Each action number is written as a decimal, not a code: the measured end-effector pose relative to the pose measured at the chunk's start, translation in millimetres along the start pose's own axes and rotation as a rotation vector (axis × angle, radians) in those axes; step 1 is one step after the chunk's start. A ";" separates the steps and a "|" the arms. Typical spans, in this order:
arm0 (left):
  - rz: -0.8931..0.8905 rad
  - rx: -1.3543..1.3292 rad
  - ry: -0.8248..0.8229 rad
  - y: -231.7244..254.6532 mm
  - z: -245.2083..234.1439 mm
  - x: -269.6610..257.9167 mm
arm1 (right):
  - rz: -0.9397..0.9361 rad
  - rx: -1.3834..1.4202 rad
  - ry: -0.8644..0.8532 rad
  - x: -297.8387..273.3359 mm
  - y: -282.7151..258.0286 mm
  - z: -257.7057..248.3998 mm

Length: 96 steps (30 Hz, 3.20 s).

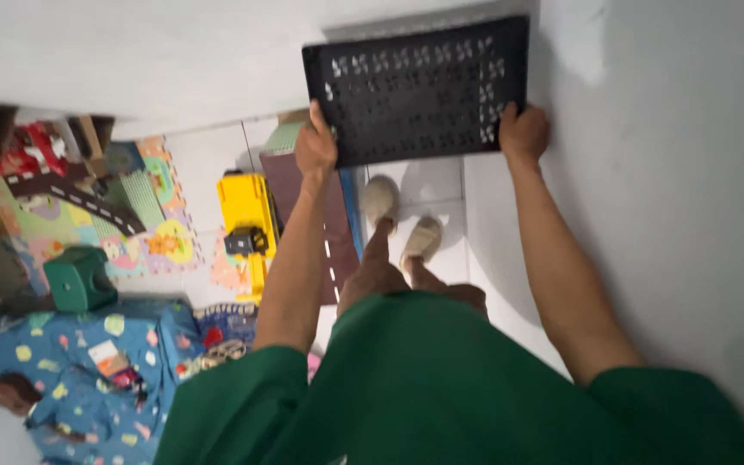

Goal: The person assembles a black perforated metal shelf by inserting vertical poles into the trays and stacking them. They repeatedly adjust the alignment and secure the components by hand.

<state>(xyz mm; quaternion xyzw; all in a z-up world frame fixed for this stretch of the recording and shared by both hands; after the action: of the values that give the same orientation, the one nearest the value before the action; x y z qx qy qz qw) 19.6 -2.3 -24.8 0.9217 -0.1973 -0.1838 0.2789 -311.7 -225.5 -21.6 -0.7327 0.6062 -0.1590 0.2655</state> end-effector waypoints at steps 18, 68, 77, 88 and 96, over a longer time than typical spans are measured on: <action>-0.150 -0.194 -0.058 19.4 6.1 8.9 | 0.335 0.474 -0.050 -16.3 -7.4 -12.2; -0.307 -0.721 -0.155 -143.4 18.2 -161.9 | 0.806 1.203 -0.453 -167.8 127.4 38.4; -1.152 -1.208 -0.108 -344.9 -85.2 -394.2 | 0.430 -0.092 -0.860 -402.3 220.5 5.1; -0.729 -0.732 -0.029 -340.0 -135.1 -388.1 | 0.615 0.298 -0.662 -484.4 223.1 -18.8; -0.022 -0.077 0.107 -308.6 -173.7 -414.7 | 0.491 0.764 -0.769 -564.2 134.4 16.3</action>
<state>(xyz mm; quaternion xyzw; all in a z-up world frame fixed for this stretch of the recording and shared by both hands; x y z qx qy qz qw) -176.3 504.4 24.0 0.9208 -0.1648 -0.1446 0.3224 -531.8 309.7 -62.8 -0.4285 0.5181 -0.0228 0.7399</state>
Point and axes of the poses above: each hand's wrist, its own x-axis towards the middle knuckle, its own z-axis out of the palm, y = z × x, the point moved 1 cm from there along x, towards the middle knuckle, and after that the axes turned 5 degrees about -z, right-handed, at the moved point
